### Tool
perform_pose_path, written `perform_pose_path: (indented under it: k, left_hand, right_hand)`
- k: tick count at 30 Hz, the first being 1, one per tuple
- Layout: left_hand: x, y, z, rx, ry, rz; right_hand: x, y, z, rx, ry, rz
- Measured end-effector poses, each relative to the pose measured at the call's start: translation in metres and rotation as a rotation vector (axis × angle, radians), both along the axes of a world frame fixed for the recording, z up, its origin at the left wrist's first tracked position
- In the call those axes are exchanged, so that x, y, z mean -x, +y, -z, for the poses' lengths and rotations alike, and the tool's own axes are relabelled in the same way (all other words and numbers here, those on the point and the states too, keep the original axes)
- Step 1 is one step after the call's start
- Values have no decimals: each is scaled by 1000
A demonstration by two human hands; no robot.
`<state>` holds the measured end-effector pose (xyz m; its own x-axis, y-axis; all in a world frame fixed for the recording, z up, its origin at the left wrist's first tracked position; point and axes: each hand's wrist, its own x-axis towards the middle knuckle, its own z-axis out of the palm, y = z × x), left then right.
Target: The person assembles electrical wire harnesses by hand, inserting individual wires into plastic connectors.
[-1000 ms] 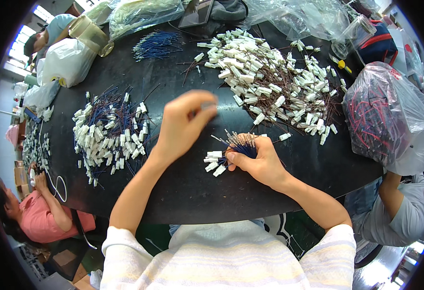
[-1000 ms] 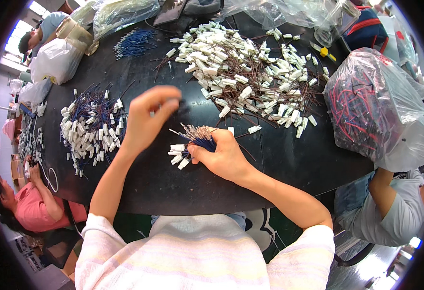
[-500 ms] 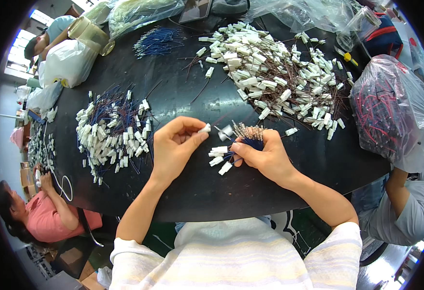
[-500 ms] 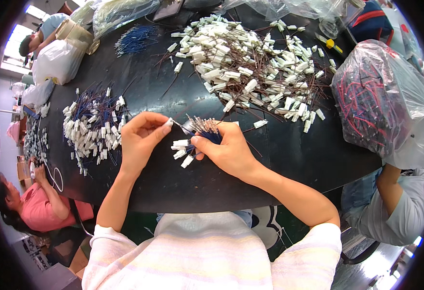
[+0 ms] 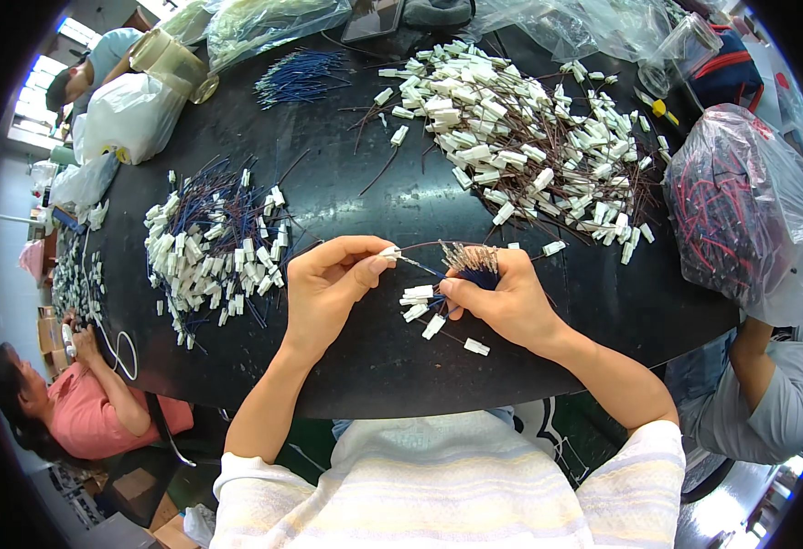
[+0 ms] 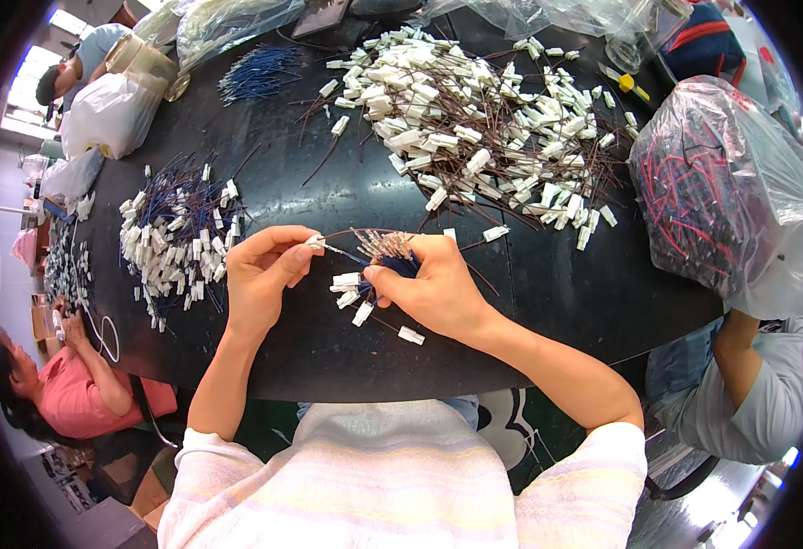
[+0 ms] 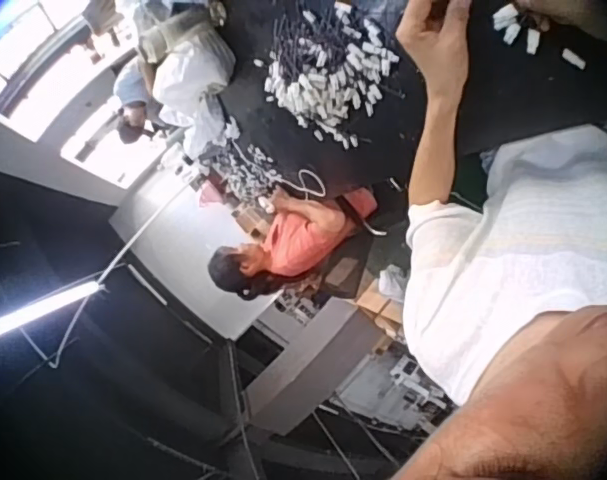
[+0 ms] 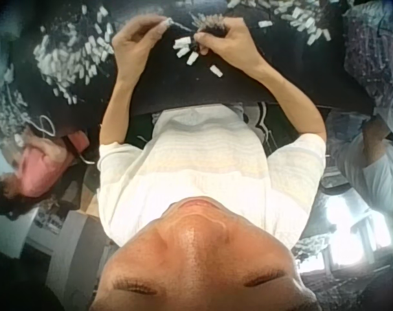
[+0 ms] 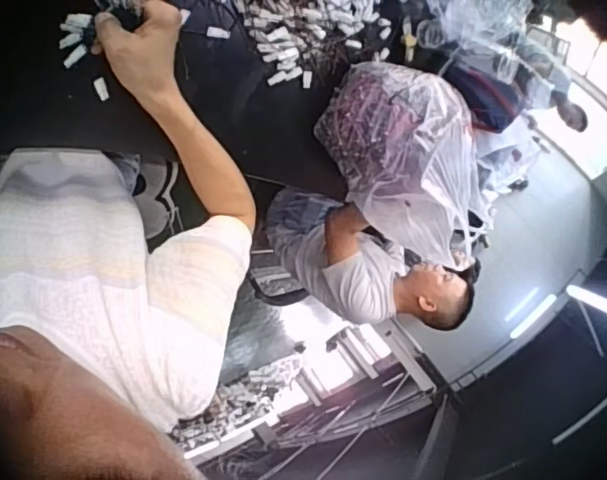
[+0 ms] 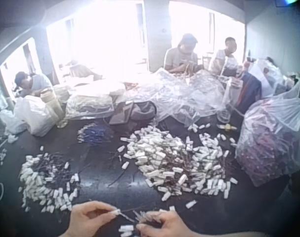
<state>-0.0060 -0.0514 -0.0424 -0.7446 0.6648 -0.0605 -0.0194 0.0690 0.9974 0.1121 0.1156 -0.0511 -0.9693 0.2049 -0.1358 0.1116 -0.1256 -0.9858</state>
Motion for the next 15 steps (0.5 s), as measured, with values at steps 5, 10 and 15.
perform_pose_path:
  k: [5, 10, 15]
  left_hand:
    - [2, -1, 0, -12, 24, 7]
    - [-1, 1, -6, -4, 1, 32]
    - [3, -2, -1, -42, 276, 112]
  right_hand:
    - [0, 1, 0, 11, 0, -5]
    - [0, 1, -3, -3, -42, -15]
    - [0, -1, 1, -37, -45, 58]
